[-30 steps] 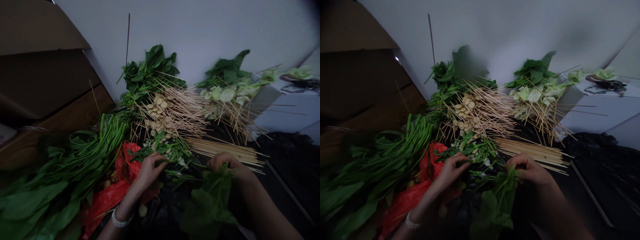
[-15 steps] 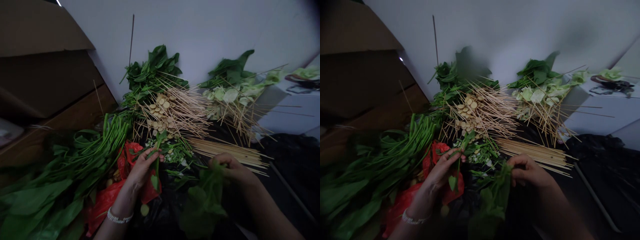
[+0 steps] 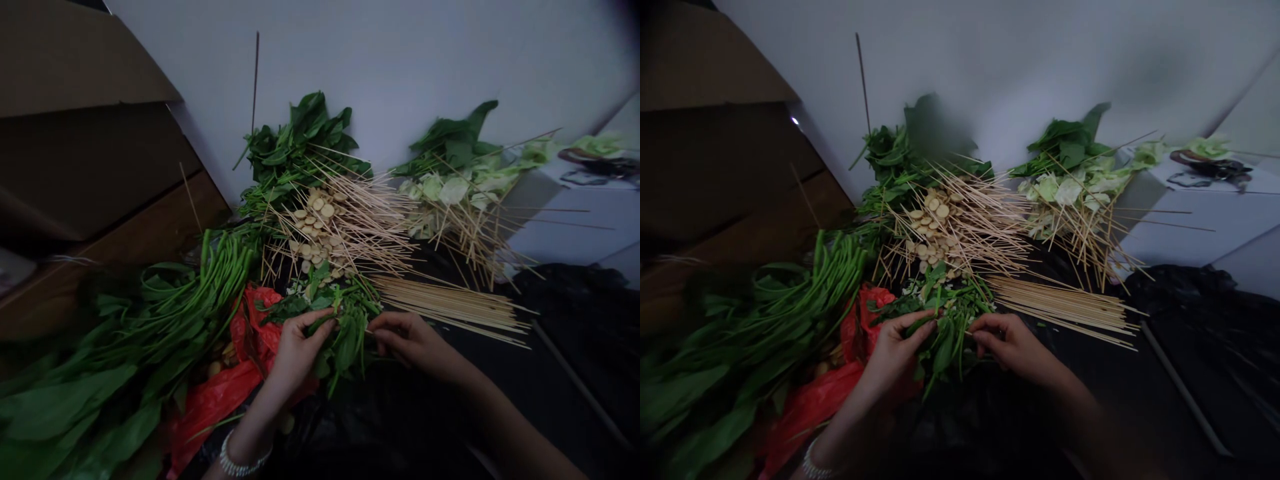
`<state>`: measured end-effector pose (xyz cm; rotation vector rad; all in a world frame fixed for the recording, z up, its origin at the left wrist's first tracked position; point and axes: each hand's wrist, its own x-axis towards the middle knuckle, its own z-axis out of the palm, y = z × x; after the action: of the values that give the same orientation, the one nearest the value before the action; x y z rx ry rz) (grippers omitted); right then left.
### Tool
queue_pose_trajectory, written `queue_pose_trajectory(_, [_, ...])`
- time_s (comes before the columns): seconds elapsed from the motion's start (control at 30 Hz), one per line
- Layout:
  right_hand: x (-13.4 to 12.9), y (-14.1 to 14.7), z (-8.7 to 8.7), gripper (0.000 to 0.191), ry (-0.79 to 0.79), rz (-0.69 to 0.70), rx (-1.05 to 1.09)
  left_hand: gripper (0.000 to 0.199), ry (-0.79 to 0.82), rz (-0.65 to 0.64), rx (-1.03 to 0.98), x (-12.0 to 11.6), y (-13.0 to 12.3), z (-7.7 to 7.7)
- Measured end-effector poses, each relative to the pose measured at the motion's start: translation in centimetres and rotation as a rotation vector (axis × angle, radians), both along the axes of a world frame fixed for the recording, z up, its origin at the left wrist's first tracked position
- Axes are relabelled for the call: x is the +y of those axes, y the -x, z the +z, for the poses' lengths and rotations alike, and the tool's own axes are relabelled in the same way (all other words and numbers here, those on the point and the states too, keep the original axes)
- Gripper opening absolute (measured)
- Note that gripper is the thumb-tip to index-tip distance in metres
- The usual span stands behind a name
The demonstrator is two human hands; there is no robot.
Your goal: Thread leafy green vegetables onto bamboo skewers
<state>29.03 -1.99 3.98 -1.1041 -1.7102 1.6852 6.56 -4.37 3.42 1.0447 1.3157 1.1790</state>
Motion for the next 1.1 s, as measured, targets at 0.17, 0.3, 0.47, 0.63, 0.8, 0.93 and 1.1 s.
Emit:
queue_pose_trajectory(0.17, [-0.1, 0.3, -0.3, 0.029, -0.009, -0.035, -0.018, 0.029, -0.016, 0.019, 0.042, -0.1, 0.0, -0.2])
queue_pose_trajectory(0.3, [-0.3, 0.6, -0.4, 0.029, -0.007, -0.045, -0.024, 0.024, -0.128, 0.012, 0.255, -0.5, 0.2, 0.0])
queue_pose_trajectory(0.47, [-0.7, 1.3, -0.5, 0.028, -0.052, -0.093, -0.060, 0.030, -0.335, -0.011, 0.578, -0.9, 0.2, 0.6])
queue_pose_trajectory(0.63, [-0.8, 1.7, -0.6, 0.027, -0.094, -0.099, -0.048, 0.033, -0.333, 0.002, 0.606, -1.0, -0.2, 0.7])
queue_pose_trajectory(0.8, [-0.8, 1.8, -0.7, 0.027, -0.054, -0.121, -0.029, 0.026, -0.342, -0.001, 0.570, -1.1, -0.3, 0.8])
queue_pose_trajectory(0.93, [-0.8, 1.9, -0.8, 0.026, -0.043, -0.128, -0.005, 0.030, -0.352, -0.029, 0.558, -1.5, -0.2, 0.9])
queue_pose_trajectory(1.1, [-0.9, 1.9, -0.9, 0.026, -0.072, -0.109, -0.007, 0.033, -0.375, -0.053, 0.545, -1.8, 0.0, 0.5])
